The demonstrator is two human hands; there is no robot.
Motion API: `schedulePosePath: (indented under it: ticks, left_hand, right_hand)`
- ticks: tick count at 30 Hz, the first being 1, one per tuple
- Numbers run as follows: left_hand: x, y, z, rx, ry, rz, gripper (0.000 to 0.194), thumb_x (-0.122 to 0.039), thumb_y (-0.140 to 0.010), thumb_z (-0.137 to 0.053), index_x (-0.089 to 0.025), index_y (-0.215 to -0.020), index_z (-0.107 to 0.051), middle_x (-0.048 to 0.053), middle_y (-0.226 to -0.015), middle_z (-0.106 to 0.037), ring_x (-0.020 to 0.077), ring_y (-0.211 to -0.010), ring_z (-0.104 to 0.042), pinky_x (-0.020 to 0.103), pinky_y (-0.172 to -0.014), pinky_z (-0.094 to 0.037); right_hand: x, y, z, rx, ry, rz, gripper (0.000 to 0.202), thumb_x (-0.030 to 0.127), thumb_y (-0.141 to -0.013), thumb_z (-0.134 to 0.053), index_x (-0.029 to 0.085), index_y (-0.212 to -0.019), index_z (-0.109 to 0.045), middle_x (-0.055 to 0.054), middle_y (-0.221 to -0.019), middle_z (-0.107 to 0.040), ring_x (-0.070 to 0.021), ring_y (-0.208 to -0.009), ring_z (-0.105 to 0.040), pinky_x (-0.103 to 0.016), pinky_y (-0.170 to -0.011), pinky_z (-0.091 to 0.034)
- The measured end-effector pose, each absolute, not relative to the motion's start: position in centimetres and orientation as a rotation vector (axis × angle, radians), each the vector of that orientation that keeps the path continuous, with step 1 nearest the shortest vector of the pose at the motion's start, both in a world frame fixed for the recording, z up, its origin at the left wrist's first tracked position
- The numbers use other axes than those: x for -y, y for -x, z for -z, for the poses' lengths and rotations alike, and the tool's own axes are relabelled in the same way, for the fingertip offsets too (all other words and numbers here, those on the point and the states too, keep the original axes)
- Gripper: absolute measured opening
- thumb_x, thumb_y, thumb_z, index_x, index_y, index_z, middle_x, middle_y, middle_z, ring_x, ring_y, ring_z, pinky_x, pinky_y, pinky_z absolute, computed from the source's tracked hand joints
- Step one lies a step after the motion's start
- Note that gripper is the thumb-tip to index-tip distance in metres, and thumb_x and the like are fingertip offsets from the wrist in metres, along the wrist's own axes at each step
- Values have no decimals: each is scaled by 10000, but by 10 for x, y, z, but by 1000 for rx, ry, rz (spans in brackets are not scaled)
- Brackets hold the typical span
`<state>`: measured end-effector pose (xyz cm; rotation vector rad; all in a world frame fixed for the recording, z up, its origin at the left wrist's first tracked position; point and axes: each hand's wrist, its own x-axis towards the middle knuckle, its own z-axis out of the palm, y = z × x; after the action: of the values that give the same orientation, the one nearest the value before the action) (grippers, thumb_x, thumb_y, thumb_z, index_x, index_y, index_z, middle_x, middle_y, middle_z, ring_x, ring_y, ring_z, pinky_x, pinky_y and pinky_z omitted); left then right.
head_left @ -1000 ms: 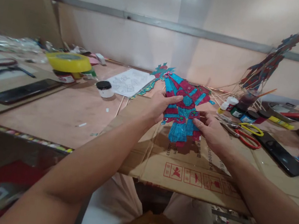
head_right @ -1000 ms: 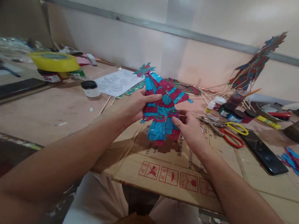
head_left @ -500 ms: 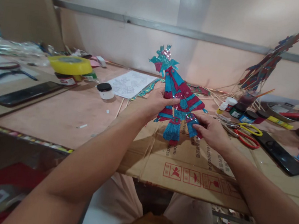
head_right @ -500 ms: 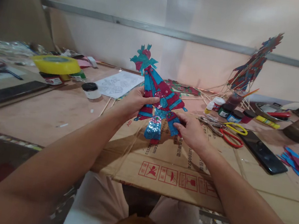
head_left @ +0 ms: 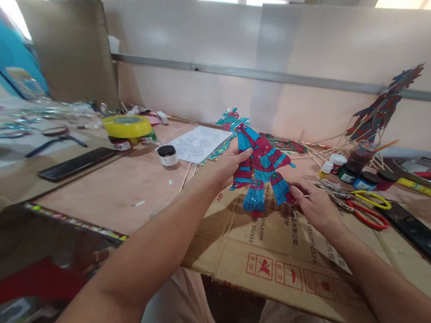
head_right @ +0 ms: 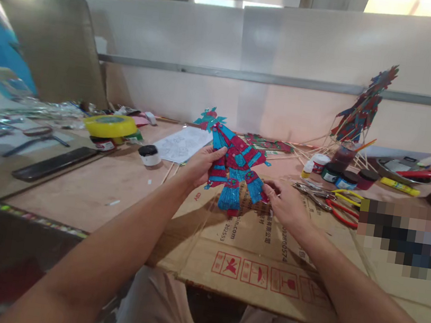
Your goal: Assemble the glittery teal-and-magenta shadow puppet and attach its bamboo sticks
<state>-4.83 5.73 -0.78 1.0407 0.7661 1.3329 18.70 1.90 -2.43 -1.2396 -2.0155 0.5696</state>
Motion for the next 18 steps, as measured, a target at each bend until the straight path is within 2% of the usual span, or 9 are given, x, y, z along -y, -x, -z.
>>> schedulePosePath:
  ticks: [4,8,13,18]
  left_hand:
    - [-62,55,8,-777,-1087,-1369,343,-274,-638,-822,-173,-907,-635,59,-890,-739,192,-768,-707,349,-706,-596]
    - [-61,63,3,-890,-1326,-1283,326,-258,-625,-822,-183,-906,-676,47,-836,-734,182,-699,-689,316,-636,-572]
    - [-56,63,-5,-967,-1683,-1169,203,-290,-632,-803,-204,-803,-735,41,-786,-728,184,-673,-663,306,-612,-544]
    - [-55,53,-6,-966,-1870,-1108,223,-304,-617,-799,-201,-806,-742,29,-742,-713,184,-649,-628,306,-609,-517]
  right_hand:
    - [-23,-194,29,1990,1259,-468,284,380,-868,-503,208,-912,-725,-82,-952,-718,-272,-904,-637,-420,-819,-479]
    - [-22,-191,25,1806,1238,-494,280,403,-843,-546,191,-944,-700,-96,-972,-707,-247,-892,-633,-377,-767,-490]
    - [-21,-175,0,1636,1093,-593,366,497,-822,-594,185,-999,-666,-85,-975,-693,-218,-869,-623,-342,-740,-501]
    - [-36,-148,-20,1666,1007,-729,470,532,-773,-666,171,-1073,-671,-68,-961,-703,-185,-785,-627,-310,-686,-521]
